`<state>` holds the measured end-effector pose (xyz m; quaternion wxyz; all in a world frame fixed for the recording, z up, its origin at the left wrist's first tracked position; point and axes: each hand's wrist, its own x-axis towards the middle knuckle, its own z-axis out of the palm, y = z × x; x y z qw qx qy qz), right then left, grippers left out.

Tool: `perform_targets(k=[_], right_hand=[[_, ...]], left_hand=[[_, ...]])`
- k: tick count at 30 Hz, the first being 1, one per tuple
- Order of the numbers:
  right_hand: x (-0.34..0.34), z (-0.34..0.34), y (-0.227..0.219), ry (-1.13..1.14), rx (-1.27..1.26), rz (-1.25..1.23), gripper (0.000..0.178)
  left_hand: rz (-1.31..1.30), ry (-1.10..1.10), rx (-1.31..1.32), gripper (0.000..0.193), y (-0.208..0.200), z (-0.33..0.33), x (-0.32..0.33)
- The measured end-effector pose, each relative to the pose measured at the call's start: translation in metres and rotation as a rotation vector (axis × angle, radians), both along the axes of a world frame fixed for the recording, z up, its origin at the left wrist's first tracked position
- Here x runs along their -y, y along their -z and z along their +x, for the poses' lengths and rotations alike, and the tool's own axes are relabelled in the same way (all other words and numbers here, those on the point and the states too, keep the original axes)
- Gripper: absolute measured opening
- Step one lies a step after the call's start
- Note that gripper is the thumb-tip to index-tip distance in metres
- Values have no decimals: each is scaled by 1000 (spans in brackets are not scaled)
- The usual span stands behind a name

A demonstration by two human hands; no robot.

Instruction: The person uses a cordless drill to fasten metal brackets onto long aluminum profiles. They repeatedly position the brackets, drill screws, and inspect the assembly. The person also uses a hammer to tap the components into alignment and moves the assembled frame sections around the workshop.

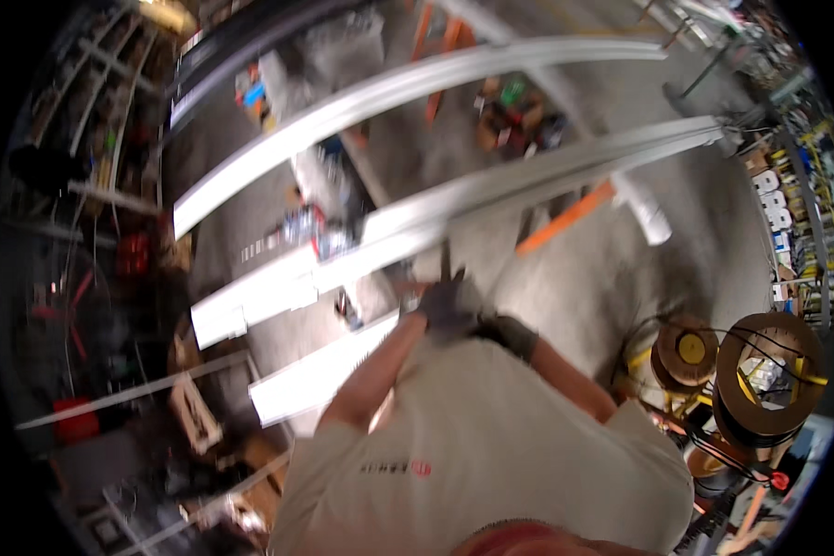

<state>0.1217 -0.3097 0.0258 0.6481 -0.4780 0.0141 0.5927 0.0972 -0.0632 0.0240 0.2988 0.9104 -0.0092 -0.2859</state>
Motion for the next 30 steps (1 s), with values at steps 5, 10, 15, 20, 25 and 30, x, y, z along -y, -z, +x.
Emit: perform_targets(k=[5,10,15,20,25,30], right_hand=[[4,18,-8,281,-393,-235,63],[-31,30,17,83,-49,-251,70],[-49,15,57,99,-67,-103,63],[-46,2,152,269,-104,21,55],[-63,-14,112,407,-339,50,70],[-45,-13,36,364,-226,-166,74]], left_hand=[[-84,43,14,123,94,-3,-11],[-149,19,54,119,150,-2,-25],[-23,58,109,112,115,-24,-23],[24,329,319,77,55,-7,-12],[-8,-39,65,112,-9,-19,7],[46,-18,84,118,3,-16,5]])
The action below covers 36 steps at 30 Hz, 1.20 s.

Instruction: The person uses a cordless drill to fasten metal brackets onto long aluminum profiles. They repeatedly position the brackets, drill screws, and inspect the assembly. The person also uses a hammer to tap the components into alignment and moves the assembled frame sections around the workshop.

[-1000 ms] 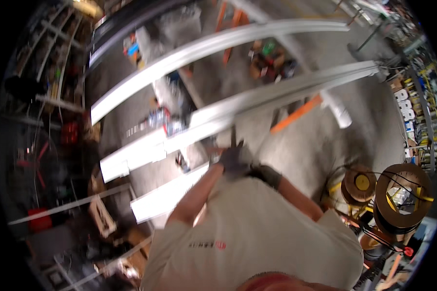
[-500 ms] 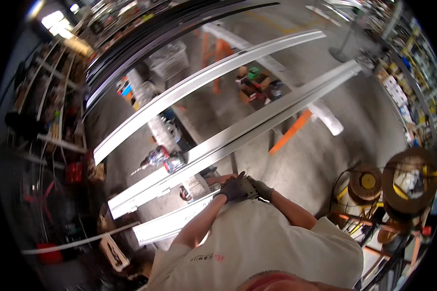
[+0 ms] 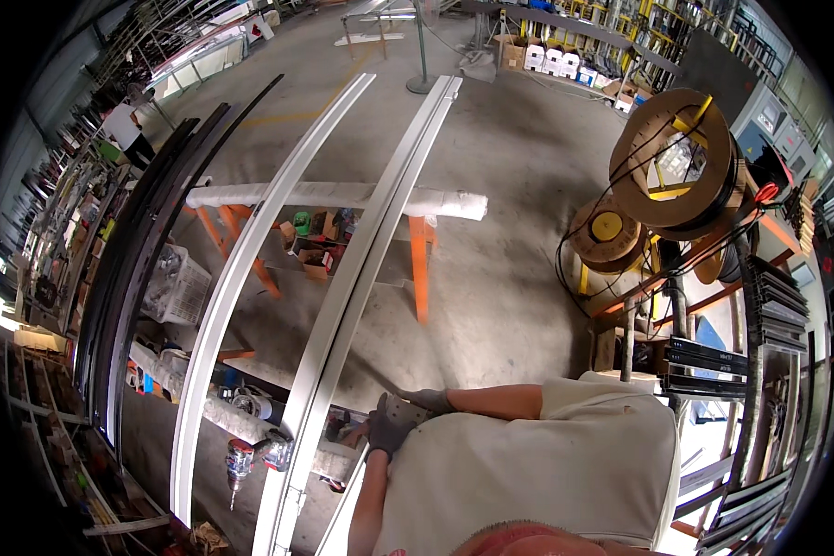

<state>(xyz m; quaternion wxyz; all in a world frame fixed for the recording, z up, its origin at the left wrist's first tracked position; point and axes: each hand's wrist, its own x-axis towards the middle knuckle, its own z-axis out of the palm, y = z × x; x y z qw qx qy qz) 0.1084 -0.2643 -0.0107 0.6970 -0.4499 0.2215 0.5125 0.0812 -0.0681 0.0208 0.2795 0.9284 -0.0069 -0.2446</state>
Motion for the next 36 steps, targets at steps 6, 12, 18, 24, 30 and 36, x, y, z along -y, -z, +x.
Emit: perform_targets(k=[6,12,18,24,30,36], right_hand=[[-6,2,74,29,28,138,76],[-7,10,146,-7,139,-12,57],[-2,12,62,87,-51,-83,40],[2,12,-2,-28,8,-272,53],[9,21,22,21,89,-304,54],[-1,9,-31,-17,95,-421,52]], left_hand=[[54,24,19,120,-9,-1,7],[-113,18,163,115,20,2,-7],[-60,-55,103,110,-3,-6,4],[-5,-91,-16,110,-29,-4,8],[2,-78,-35,109,-35,5,13],[-2,-26,72,109,-6,-14,3]])
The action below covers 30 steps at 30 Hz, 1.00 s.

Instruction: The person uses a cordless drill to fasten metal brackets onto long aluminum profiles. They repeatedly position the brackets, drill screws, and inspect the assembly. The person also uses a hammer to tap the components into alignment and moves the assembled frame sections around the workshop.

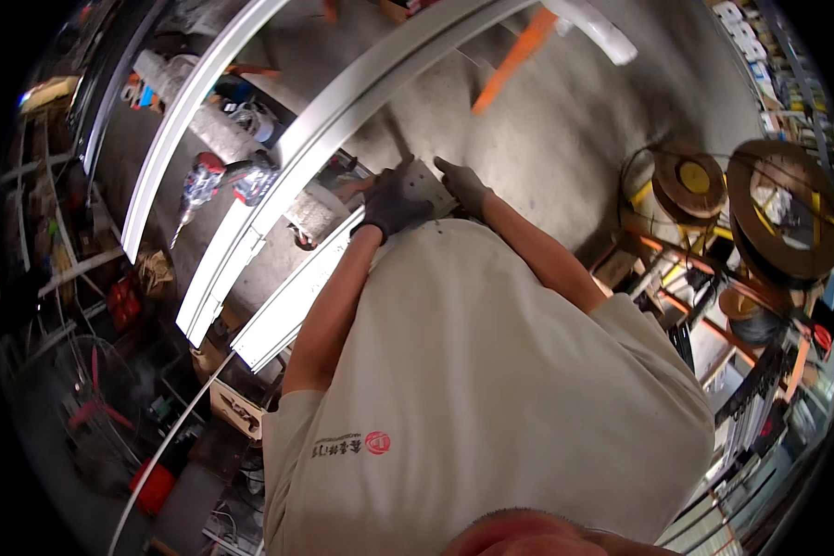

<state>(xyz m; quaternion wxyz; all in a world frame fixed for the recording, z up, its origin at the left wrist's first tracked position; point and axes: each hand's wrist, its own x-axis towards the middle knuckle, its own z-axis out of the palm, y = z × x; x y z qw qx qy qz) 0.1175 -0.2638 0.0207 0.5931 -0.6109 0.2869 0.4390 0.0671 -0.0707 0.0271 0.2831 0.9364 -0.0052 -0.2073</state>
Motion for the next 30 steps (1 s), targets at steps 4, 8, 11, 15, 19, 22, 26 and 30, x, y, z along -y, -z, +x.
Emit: perform_targets(k=[4,8,11,15,19,22,26,30], right_hand=[[10,16,72,-54,94,51,55],[2,21,44,-168,163,-81,59],[-3,35,48,-190,239,-109,58],[-7,48,45,-286,321,-150,59],[-3,78,54,-451,482,-281,65],[-15,95,30,-840,915,-658,54],[-96,121,-55,-806,1691,-290,49],[-212,130,-85,-1098,1642,-162,84]], left_hand=[[57,32,104,103,-18,4,-2],[3,-136,70,87,-54,-14,-15],[62,-267,219,66,-12,-54,-56],[48,-419,199,48,-21,-67,-66],[115,-511,151,50,-7,-54,-55],[30,-543,170,54,12,-55,-63],[72,-549,176,49,-3,-52,-63],[95,-562,163,46,-6,-52,-64]])
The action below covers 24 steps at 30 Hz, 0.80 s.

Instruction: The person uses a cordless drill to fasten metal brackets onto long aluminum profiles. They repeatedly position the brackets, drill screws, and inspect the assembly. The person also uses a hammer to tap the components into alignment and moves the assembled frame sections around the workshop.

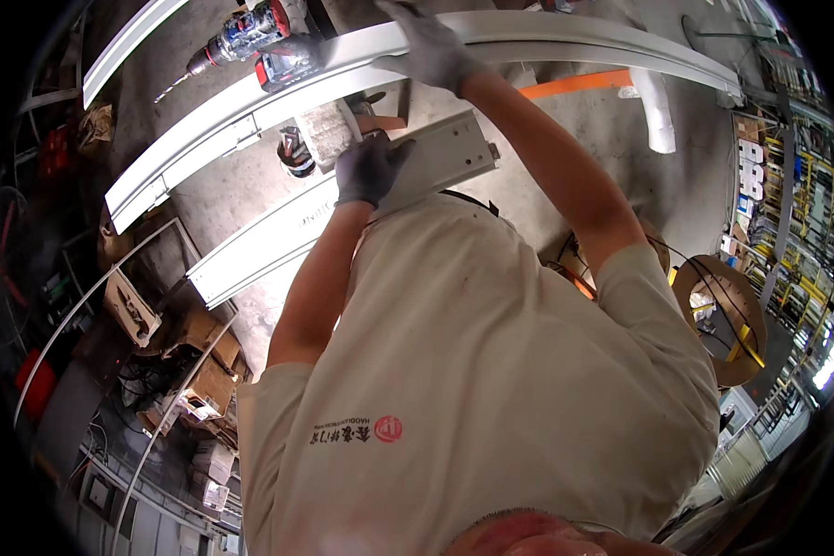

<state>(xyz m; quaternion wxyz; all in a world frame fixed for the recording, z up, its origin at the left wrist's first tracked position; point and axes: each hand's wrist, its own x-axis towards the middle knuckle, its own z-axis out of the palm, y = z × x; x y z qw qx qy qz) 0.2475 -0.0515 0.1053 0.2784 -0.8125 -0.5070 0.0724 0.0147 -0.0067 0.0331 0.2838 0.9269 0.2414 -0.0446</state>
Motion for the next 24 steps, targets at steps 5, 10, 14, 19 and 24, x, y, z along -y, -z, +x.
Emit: perform_targets(k=[5,10,14,19,24], right_hand=[[-93,-4,14,-232,-277,98,87],[-139,-3,35,-283,-868,112,60],[-171,-23,-6,-432,-868,49,58],[-184,-47,16,-310,-457,219,53],[-24,-25,-87,-114,-747,447,54]], left_hand=[[-8,-56,21,48,10,-2,1],[-30,41,113,56,1,2,-7],[-44,-9,83,55,9,-2,-4],[-34,-16,5,56,7,3,-6],[-70,50,46,57,10,9,-5]])
